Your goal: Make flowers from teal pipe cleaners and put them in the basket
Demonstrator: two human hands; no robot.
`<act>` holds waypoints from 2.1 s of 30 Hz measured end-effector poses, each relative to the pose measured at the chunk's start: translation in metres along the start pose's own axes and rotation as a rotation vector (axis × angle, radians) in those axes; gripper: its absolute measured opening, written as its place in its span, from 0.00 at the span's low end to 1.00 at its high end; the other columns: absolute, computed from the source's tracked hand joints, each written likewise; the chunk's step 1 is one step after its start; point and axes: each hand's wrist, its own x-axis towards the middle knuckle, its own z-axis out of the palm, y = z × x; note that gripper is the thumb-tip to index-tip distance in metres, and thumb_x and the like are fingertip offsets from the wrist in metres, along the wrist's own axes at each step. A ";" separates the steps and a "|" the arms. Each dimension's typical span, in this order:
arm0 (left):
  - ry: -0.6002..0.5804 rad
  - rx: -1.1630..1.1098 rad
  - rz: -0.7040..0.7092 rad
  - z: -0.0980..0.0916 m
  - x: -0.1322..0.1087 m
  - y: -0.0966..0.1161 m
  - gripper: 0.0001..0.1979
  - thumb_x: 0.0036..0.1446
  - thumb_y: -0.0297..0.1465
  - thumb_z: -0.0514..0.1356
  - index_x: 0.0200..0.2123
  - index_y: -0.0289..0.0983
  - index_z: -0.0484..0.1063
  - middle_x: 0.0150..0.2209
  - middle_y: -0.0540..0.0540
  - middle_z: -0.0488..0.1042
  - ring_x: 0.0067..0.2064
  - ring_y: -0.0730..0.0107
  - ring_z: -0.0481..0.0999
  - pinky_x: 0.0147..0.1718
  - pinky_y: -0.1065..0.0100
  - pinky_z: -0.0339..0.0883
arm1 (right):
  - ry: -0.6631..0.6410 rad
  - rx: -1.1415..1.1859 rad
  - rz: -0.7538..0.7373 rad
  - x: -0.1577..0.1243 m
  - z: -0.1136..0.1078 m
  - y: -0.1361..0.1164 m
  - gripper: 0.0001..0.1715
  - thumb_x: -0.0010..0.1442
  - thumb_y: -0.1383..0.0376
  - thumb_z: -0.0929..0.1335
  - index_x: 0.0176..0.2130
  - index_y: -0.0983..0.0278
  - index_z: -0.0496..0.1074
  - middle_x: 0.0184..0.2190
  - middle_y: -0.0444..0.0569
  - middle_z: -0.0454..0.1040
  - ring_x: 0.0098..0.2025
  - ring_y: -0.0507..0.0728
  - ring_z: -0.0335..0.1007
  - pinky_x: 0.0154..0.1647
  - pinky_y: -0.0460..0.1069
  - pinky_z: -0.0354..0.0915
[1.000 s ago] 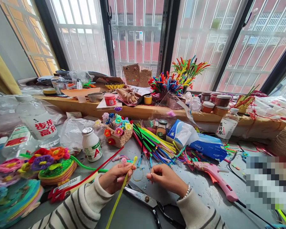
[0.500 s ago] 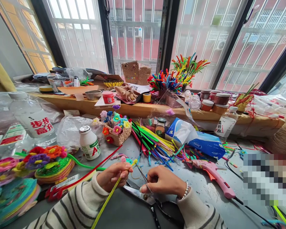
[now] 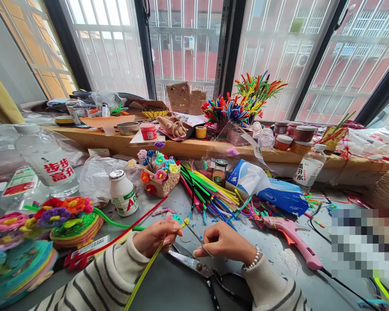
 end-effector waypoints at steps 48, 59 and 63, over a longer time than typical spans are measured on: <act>0.026 0.211 0.057 -0.008 0.001 0.002 0.09 0.35 0.32 0.58 0.18 0.31 0.70 0.04 0.59 0.49 0.09 0.86 0.45 0.11 0.74 0.34 | -0.129 0.254 0.049 0.001 0.008 0.003 0.23 0.45 0.53 0.63 0.14 0.69 0.62 0.09 0.37 0.51 0.14 0.43 0.42 0.15 0.43 0.40; -0.052 0.253 -0.001 -0.006 0.000 0.002 0.09 0.36 0.32 0.58 0.18 0.30 0.71 0.04 0.59 0.50 0.09 0.86 0.45 0.12 0.73 0.35 | -0.254 0.194 0.047 0.001 0.005 0.006 0.26 0.41 0.48 0.62 0.16 0.69 0.64 0.13 0.40 0.59 0.17 0.45 0.48 0.17 0.42 0.44; -0.035 0.236 0.002 -0.007 0.001 0.002 0.09 0.36 0.32 0.58 0.19 0.31 0.71 0.04 0.59 0.49 0.10 0.86 0.43 0.13 0.73 0.34 | -0.173 0.241 0.077 0.002 0.005 0.006 0.22 0.41 0.53 0.65 0.14 0.69 0.63 0.10 0.39 0.57 0.15 0.44 0.46 0.15 0.42 0.41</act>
